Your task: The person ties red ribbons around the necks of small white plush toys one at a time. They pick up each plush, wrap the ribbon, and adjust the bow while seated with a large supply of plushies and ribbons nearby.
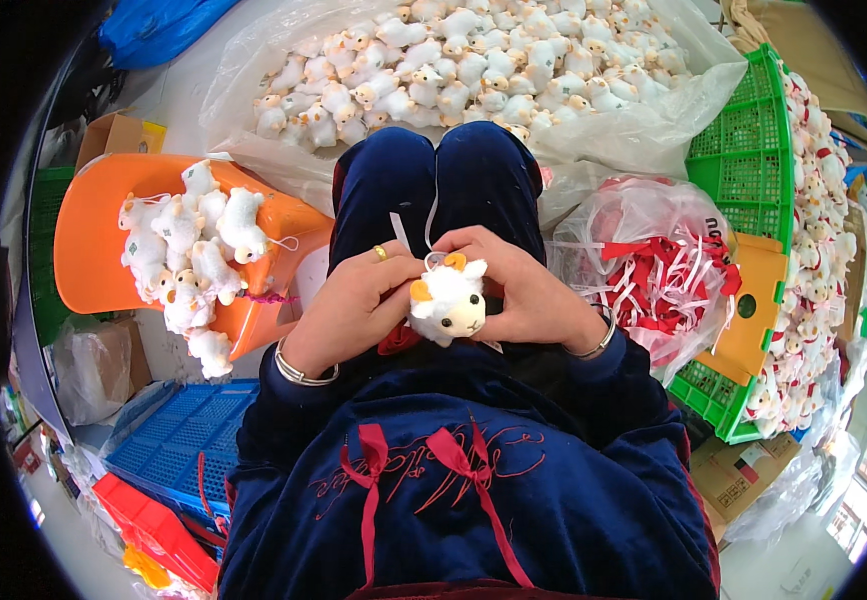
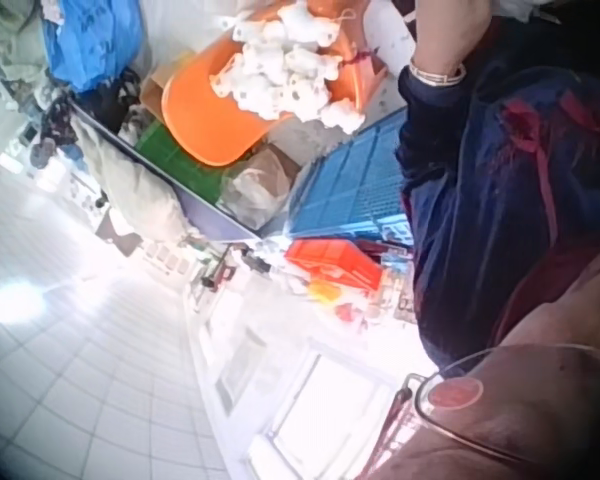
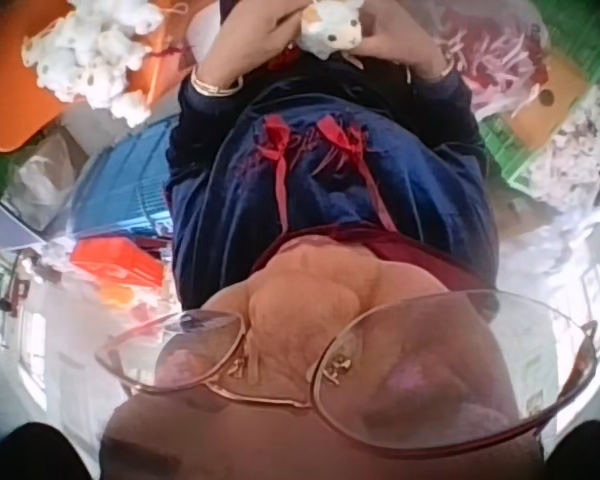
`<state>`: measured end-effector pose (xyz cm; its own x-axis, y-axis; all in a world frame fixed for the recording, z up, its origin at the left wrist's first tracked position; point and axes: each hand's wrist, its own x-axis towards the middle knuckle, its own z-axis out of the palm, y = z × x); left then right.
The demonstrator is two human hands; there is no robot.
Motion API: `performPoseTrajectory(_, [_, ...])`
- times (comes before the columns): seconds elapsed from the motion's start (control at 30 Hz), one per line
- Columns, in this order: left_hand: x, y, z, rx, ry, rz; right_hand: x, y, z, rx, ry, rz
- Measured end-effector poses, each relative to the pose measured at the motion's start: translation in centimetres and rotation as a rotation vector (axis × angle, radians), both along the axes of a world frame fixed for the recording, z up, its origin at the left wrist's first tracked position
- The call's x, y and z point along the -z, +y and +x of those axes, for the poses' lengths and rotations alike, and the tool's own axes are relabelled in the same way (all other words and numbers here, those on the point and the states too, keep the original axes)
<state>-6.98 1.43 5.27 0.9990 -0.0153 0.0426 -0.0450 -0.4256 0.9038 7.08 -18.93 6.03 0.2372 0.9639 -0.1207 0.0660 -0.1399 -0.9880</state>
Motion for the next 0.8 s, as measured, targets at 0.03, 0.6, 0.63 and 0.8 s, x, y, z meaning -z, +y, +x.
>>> performPoseTrajectory(0.03, [0.1,0.0,-0.2,0.012,0.007,-0.02,0.5,-0.1,0.3,-0.008,-0.145,0.036])
performPoseTrajectory(0.6, [2.6,-2.7,-1.3,-0.154,0.073,-0.479,1.2,-1.1,-1.9,0.356,-0.013,-0.186])
performPoseTrajectory(0.63, [2.8,-2.7,-1.4,-0.165,0.095,-0.505,0.8,-0.9,-1.8,0.345,-0.046,-0.21])
performPoseTrajectory(0.8, [3.7,-3.3,-1.7,-0.284,0.257,-0.665,0.4,-1.3,-1.6,0.29,-0.203,-0.21])
